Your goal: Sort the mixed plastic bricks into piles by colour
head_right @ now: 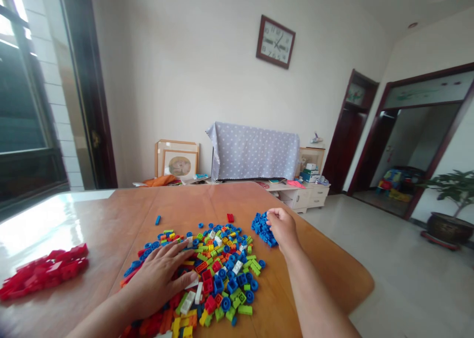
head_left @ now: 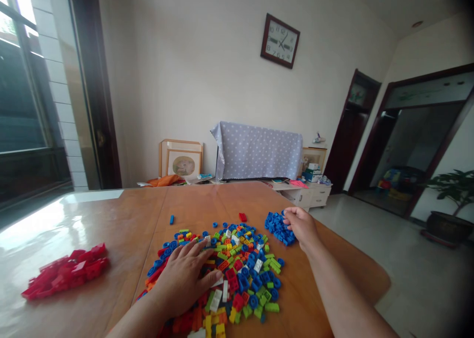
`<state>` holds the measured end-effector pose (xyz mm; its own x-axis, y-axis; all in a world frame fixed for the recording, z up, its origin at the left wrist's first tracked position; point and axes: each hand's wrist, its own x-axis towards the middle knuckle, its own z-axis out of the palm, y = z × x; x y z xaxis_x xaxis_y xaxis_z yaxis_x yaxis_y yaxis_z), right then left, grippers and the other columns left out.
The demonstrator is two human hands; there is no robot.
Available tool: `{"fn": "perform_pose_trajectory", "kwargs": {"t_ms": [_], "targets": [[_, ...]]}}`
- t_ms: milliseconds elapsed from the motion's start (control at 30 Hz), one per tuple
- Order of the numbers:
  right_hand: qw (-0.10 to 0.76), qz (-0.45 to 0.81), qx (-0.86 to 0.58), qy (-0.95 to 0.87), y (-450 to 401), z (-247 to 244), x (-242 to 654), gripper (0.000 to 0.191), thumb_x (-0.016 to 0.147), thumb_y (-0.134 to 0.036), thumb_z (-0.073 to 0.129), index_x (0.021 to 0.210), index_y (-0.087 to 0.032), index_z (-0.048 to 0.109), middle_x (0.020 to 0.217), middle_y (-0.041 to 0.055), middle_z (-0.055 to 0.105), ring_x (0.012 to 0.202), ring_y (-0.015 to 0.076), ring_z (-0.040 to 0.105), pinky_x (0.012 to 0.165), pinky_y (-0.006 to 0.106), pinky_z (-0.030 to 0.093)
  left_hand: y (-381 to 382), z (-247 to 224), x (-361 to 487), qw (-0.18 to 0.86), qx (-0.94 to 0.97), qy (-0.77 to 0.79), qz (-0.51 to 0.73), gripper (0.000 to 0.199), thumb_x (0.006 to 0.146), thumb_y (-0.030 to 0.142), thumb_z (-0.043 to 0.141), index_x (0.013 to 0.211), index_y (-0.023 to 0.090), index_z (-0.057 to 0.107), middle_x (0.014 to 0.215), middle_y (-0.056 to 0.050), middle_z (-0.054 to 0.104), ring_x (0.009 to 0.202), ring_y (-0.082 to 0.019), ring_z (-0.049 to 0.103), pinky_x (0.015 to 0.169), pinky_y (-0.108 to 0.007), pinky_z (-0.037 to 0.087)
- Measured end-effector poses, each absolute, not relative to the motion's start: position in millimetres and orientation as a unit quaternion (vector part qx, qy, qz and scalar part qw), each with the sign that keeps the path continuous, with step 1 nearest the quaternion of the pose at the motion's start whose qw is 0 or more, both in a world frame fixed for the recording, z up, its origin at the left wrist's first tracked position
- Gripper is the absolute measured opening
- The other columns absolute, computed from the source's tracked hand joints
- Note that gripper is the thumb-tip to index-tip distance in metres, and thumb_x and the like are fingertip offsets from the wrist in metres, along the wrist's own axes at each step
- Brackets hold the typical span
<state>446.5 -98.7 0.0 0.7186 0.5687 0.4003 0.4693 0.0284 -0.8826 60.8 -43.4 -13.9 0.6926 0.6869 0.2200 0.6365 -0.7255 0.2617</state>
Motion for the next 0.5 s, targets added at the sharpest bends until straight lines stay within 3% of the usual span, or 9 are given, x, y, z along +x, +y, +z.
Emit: {"fn": "perform_pose_trajectory", "kwargs": {"t_ms": [267, 500], "targets": [[0.508, -0.047, -0.776, -0.37, -111.9, -52.4, 477.4, 0.037, 0.079, -0.051, 0.055, 0.091, -0.021, 0.073, 0.088, 0.008, 0.076, 0.082, 0.0266, 0.068, 0.071, 0.034, 0.05, -43.0, -14.5, 60.7, 0.09, 0.916, 0.36, 0.153, 0.067, 0.087, 0.077, 0.039, 0.14, 0.04, 0.055, 0.157, -0.001, 0.041, 0.146, -0.034, 0.032, 0.117, -0.059, 0.025], [0.441, -0.059, -0.798, -0.407, -106.8, -64.4, 492.7, 0.037, 0.081, -0.049, 0.053, 0.096, -0.024, 0.076, 0.097, 0.0071, 0.077, 0.091, 0.0264, 0.07, 0.078, 0.034, 0.05, -42.5, -16.8, 61.7, 0.079, 0.916, 0.358, 0.163, 0.064, 0.087, 0.076, 0.04, 0.139, 0.041, 0.056, 0.156, 0.0, 0.042, 0.144, -0.033, 0.037, 0.116, -0.057, 0.028]]}}
